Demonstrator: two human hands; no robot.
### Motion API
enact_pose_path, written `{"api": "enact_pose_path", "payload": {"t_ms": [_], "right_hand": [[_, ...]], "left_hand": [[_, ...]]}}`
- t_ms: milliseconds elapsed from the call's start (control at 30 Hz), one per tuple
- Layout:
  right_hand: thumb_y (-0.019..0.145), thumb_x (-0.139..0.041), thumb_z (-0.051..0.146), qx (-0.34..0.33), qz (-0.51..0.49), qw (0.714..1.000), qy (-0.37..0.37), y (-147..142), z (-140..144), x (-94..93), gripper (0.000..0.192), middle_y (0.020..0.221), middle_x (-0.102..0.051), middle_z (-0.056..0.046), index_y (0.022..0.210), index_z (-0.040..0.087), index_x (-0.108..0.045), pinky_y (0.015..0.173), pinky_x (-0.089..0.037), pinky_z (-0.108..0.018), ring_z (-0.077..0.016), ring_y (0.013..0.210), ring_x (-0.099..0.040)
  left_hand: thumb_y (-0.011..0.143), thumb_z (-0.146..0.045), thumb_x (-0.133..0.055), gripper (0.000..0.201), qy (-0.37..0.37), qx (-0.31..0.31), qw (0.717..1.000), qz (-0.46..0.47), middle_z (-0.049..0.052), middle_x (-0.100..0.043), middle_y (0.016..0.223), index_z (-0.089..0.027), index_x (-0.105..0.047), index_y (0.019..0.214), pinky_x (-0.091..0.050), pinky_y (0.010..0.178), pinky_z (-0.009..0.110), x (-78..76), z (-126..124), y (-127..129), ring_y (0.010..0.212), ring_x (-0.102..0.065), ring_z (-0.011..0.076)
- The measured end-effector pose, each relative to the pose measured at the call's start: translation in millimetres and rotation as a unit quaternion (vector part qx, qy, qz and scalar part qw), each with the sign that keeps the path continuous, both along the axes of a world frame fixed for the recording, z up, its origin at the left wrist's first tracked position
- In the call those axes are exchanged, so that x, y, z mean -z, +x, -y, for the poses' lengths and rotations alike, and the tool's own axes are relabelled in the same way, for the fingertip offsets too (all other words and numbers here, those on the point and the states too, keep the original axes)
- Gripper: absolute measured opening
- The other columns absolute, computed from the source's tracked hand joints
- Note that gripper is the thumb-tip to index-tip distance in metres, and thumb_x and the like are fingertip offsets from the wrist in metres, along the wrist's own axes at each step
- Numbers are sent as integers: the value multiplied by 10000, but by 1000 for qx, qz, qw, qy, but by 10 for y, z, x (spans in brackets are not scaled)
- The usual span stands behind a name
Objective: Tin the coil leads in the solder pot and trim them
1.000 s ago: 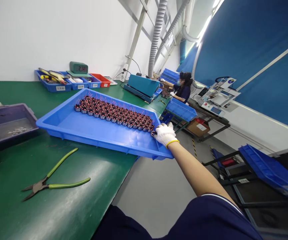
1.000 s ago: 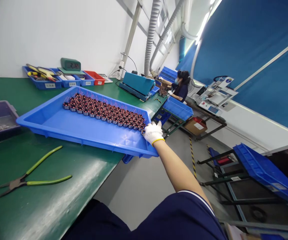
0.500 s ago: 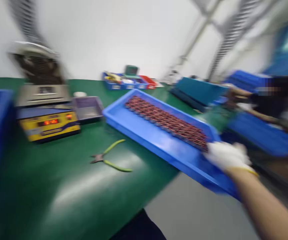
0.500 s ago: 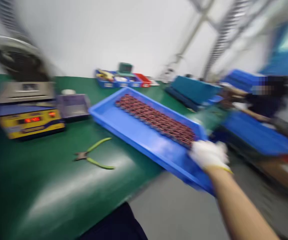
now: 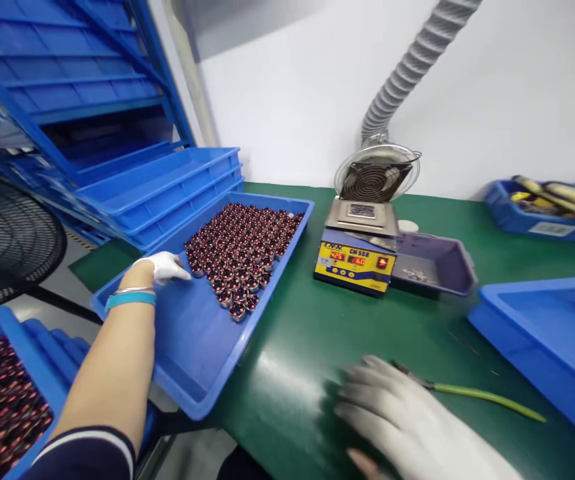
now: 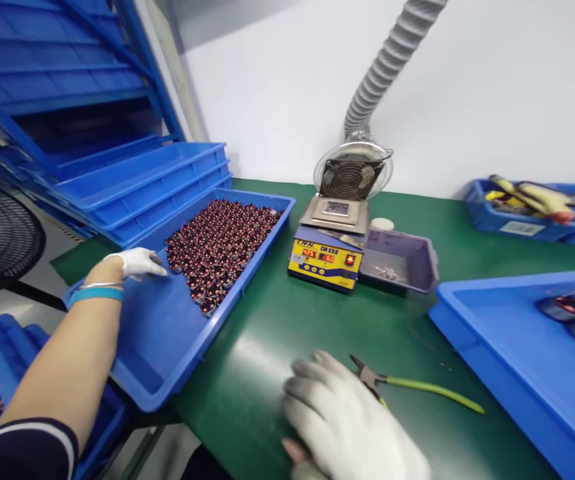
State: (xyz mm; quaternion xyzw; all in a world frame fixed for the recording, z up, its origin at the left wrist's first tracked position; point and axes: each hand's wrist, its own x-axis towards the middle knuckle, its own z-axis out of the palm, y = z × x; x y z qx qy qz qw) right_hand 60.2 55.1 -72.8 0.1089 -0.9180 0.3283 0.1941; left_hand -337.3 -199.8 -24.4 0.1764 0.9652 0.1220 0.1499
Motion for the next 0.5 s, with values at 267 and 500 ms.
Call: {"api": "enact_pose_path", "payload": {"t_ms": [267, 500], "right_hand": [[742, -478, 170, -109, 14, 994, -7, -545, 481, 406, 254, 933, -625, -84, 970, 188, -587, 1005, -371, -437, -221, 977, -557], [758, -522, 171, -52, 19, 993, -102, -404, 334, 439, 199, 951, -622, -84, 937, 193, -606, 974, -399, -433, -217, 958, -566]], "left_hand": [[625, -410, -694, 324, -65, 6, 997, -41, 69, -709, 872, -157, -680, 827, -489, 767, 333, 226, -373, 4, 855, -648, 216], [520, -436, -705, 329, -15, 12, 998, -66, 20, -724, 737, -181, -674, 726, -511, 706, 269, -124, -289, 164, 823, -665, 250]]}}
